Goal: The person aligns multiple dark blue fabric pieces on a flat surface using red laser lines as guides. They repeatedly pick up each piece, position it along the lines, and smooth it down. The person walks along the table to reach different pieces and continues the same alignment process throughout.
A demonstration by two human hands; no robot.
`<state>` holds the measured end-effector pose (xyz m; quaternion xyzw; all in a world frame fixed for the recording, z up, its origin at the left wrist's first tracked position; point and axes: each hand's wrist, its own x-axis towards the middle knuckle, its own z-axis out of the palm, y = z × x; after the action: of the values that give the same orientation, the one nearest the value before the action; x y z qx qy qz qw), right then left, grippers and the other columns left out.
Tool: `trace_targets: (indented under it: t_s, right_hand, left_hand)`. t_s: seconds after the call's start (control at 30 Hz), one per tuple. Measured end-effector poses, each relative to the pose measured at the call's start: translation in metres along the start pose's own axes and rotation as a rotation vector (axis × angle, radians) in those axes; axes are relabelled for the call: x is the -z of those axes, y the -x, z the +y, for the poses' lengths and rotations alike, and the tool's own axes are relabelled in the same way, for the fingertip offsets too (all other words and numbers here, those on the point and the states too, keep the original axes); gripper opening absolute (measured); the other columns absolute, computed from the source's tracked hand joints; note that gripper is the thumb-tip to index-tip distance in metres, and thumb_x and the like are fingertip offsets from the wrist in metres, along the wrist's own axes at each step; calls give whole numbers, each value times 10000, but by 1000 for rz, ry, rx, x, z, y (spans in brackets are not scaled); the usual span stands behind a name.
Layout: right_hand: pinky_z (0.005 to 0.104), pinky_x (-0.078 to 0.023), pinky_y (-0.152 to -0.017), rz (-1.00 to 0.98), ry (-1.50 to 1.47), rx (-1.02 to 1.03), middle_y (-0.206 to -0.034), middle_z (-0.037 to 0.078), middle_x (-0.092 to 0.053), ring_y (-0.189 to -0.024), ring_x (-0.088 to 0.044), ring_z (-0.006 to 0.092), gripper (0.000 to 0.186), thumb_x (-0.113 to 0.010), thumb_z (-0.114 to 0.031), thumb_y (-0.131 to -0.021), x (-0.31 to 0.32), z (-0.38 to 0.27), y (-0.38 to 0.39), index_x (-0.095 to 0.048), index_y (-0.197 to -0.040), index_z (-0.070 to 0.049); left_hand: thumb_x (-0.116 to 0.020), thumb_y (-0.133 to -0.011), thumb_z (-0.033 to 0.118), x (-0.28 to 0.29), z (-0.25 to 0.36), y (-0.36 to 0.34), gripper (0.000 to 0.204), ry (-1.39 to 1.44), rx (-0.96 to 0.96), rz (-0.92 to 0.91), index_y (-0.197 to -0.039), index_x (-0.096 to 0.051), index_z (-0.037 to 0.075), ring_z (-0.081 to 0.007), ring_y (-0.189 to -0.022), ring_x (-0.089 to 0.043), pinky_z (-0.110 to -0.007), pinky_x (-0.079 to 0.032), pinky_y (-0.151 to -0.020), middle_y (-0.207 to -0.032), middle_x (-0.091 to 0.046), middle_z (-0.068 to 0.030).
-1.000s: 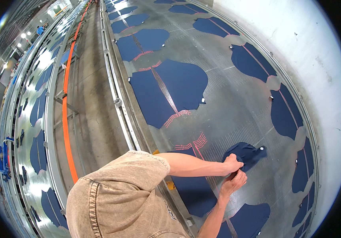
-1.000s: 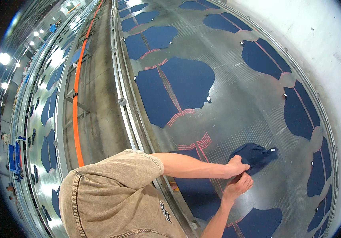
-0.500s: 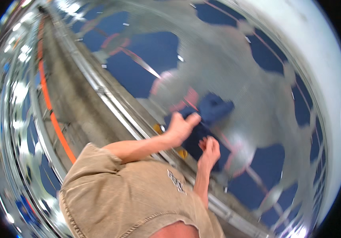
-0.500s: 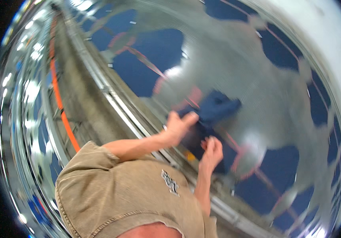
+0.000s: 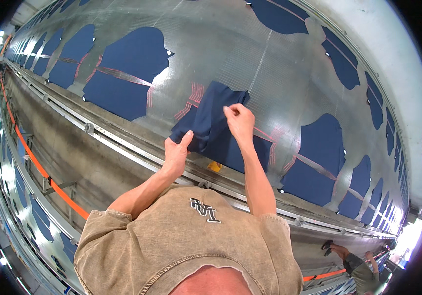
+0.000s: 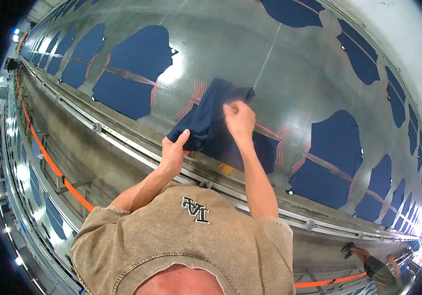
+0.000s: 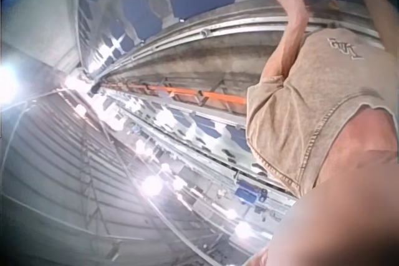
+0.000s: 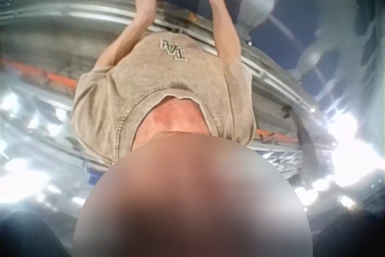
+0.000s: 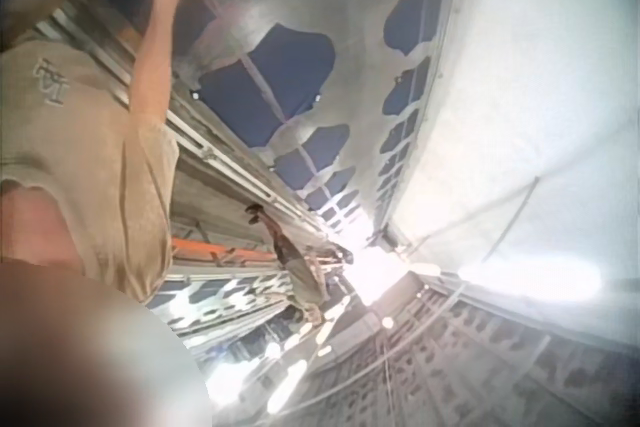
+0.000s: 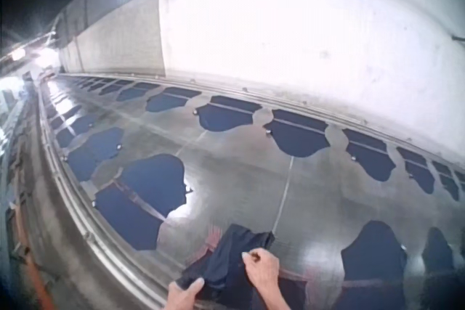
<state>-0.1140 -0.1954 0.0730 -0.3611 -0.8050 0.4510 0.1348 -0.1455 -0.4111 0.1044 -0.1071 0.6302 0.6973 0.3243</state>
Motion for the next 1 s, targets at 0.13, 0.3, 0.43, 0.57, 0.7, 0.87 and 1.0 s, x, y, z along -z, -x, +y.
trace_targets:
  t_s: [0.13, 0.3, 0.43, 0.57, 0.7, 0.87, 1.0]
  right_hand:
    - [468, -554, -799, -120, 440, -10, -937, 232, -727, -923, -704, 416, 340, -748, -268, -775, -33, -29, -34, -711, -917, 39]
    - [498, -551, -872, -289, 530, -96, -1053, 277, -705, -1034, -676, 450, 263, -690, -143, -773, -48, -27, -53, -718, -968, 30]
    - [409, -592, -724, -415, 317, -227, -974, 249, -724, -831, -733, 344, 246, -708, -151, -781, -39, -8, -65, -712, -953, 24]
    - [343, -555, -515, -387, -219, -352, -820, 147, -699, -629, -680, 204, 210, -726, -150, -806, -20, 9, -70, -700, -933, 15]
    - [332, -570, -579, -165, -687, -342, -749, 42, -639, -634, -634, 154, 103, -683, -108, -885, 14, 14, -70, -615, -822, -63]
    - [389, -587, -713, 169, -1062, -145, -824, 69, -655, -727, -651, 191, 118, -597, -77, -928, 77, -11, -56, -579, -812, -70]
    - [332, -524, -711, 284, -1268, 113, -753, 31, -600, -697, -581, 153, 93, -611, -56, -889, 119, -39, -22, -576, -806, -78]
  left_hand:
    - [-707, -933, 288, 0, -5, 3, 291, -87, -11, 22, -1096, -695, 48, -111, -769, -621, -292, -481, -653, -943, -693, 0]
    - [-723, -924, 310, 4, -13, -3, 330, -5, -7, -17, -1122, -688, 48, -108, -880, -652, -310, -522, -739, -1006, -702, 0]
    - [-724, -929, 295, 7, -16, -7, 347, 28, -17, -17, -1153, -679, 34, -130, -904, -663, -329, -541, -776, -1029, -703, -22]
    - [-706, -945, 269, 7, -8, -5, 355, 66, 3, -39, -1187, -669, 11, -164, -933, -680, -346, -559, -817, -1057, -707, -52]
    - [-664, -971, 228, 0, 12, -10, 293, 80, -77, -54, -1164, -674, 9, -177, -926, -688, -354, -579, -785, -1072, -711, -76]
    - [-632, -995, 185, -17, 54, -23, 216, 207, -199, -136, -1121, -643, 10, -201, -948, -696, -431, -609, -826, -1080, -698, -97]
    - [-679, -967, 173, -33, 82, -33, 247, 272, -358, -201, -1138, -620, 5, -191, -946, -688, -428, -597, -822, -1060, -688, -81]
